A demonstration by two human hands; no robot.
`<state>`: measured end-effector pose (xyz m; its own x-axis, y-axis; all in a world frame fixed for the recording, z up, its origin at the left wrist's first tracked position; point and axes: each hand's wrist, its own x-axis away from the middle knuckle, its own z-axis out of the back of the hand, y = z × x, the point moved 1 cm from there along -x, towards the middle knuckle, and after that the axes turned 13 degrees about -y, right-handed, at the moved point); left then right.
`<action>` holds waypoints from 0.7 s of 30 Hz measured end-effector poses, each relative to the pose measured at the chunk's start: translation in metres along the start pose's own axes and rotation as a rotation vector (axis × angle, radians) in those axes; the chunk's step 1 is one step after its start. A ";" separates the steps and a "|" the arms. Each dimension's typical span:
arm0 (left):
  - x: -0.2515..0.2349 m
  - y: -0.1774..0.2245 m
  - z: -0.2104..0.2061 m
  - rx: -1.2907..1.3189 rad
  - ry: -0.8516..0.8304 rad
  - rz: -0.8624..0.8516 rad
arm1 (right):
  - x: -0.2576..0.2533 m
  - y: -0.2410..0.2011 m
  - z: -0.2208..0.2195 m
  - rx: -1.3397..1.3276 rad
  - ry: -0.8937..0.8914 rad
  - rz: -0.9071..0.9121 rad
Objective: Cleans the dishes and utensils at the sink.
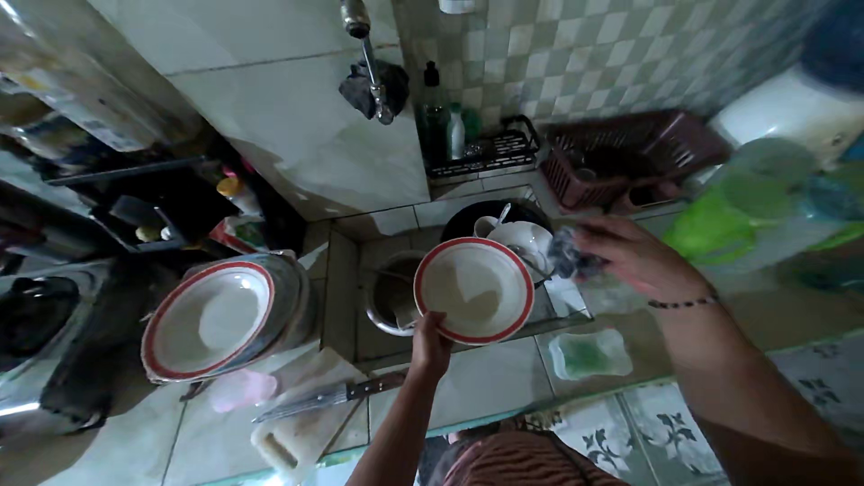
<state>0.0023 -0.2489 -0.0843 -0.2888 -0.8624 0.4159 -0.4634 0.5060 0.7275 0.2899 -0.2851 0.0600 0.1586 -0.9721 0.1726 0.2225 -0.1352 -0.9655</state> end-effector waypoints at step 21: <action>-0.034 0.009 0.003 -0.107 -0.128 -0.081 | -0.104 0.074 -0.174 0.565 -0.275 0.065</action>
<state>0.0053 -0.2147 -0.0936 -0.3611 -0.8876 0.2859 -0.3993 0.4242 0.8127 0.1224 -0.2276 -0.0636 0.4136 -0.8802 0.2328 0.6656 0.1179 -0.7369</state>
